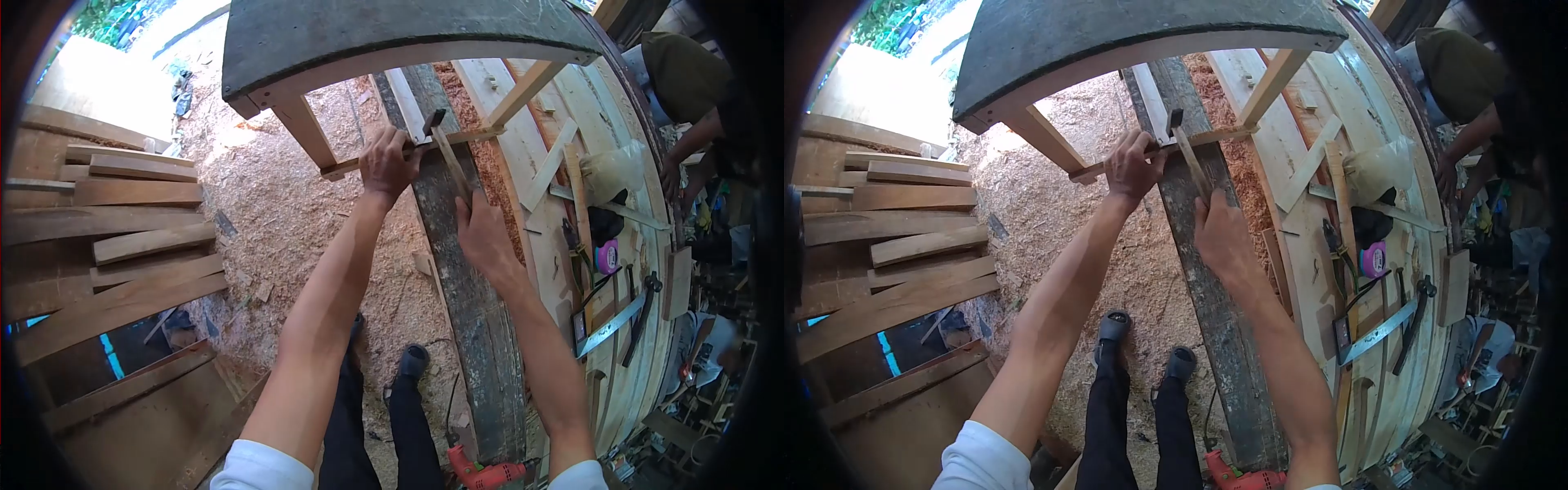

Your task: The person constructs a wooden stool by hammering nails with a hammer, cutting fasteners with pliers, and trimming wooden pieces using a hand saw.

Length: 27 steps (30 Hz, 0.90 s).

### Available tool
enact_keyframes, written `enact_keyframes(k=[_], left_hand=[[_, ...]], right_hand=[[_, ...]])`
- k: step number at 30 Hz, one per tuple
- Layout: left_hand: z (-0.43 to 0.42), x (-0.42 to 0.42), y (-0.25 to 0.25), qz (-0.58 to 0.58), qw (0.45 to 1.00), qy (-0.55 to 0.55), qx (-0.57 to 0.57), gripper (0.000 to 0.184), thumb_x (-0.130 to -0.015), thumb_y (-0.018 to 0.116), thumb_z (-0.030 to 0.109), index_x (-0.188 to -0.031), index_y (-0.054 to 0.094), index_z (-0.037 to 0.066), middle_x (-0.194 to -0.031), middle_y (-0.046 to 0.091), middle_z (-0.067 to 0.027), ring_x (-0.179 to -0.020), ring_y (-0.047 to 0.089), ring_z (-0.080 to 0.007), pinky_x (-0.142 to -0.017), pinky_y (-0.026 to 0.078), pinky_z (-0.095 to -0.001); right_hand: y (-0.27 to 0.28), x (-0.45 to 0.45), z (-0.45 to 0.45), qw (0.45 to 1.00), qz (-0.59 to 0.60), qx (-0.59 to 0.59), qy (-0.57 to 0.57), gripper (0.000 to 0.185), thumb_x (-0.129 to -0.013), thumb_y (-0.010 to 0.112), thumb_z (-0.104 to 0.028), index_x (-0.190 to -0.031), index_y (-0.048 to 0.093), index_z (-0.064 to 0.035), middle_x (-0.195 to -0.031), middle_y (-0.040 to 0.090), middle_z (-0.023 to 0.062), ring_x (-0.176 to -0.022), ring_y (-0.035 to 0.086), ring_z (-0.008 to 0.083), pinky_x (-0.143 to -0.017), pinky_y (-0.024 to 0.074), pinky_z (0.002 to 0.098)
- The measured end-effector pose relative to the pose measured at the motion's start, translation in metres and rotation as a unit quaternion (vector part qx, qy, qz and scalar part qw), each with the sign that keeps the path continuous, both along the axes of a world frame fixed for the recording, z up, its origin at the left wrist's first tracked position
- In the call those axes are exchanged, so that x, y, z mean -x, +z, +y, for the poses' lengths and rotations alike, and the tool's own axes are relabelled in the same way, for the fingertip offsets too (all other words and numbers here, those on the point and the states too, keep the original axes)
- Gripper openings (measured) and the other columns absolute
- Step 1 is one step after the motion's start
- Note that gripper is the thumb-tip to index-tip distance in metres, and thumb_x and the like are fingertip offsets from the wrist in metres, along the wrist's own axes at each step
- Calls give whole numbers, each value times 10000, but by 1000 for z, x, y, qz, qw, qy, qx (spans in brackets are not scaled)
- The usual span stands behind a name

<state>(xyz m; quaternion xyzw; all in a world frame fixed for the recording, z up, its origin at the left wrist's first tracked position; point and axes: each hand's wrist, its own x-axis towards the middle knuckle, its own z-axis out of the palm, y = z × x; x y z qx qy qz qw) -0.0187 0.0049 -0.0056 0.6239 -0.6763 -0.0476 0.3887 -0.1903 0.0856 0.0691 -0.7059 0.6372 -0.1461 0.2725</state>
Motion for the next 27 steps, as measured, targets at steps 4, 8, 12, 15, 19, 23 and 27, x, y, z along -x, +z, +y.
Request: enact_keyframes(k=[4,8,12,15,19,23,27], left_hand=[[0,0,0,-4,1000,-2,24,218,-684,753,184,-735,558,98,-811,558,-44,-818,587,-245,-692,478,-374],[1,-1,-2,-10,1000,-5,9,200,-710,728,204,-748,573,84,-812,571,-66,-852,586,-251,-722,472,-371],[-2,-2,-4,4,1000,-4,-14,206,-700,724,194,-773,569,79,-822,567,-72,-867,585,-253,-733,468,-373],[-2,-3,-7,-4,1000,-3,1,213,-707,725,203,-780,568,78,-824,568,-72,-868,585,-255,-719,471,-380],[-2,0,-7,7,1000,6,21,232,-671,766,189,-735,565,95,-783,559,-38,-807,593,-238,-684,471,-361],[-3,0,-8,10,1000,-1,17,231,-687,765,201,-743,566,98,-784,559,-34,-803,590,-238,-690,472,-364],[0,-2,-4,10,1000,-2,-7,201,-717,733,205,-753,576,86,-813,574,-57,-857,592,-248,-724,477,-368]], right_hand=[[31,-8,-4,997,-52,32,-40,282,-971,462,-224,-937,470,56,-691,590,314,-704,600,491,-558,453,535],[2,-7,-1,996,-56,70,-9,275,-971,463,-224,-922,468,47,-654,576,300,-668,594,486,-519,441,526],[8,-8,-3,999,1,42,0,267,-972,464,-211,-911,467,49,-637,565,294,-641,595,470,-481,423,506],[29,-17,-3,993,-88,68,-41,265,-970,469,-207,-896,468,48,-624,557,292,-639,592,472,-488,423,511],[0,-8,-3,996,-42,81,-15,260,-972,467,-214,-891,466,34,-618,560,268,-629,589,471,-496,427,509],[32,-20,-4,997,-41,44,-44,271,-973,471,-229,-904,470,33,-615,563,239,-614,600,451,-503,424,502],[51,-12,8,990,-114,33,-80,296,-975,476,-251,-912,473,38,-626,564,241,-620,615,433,-495,423,487]])
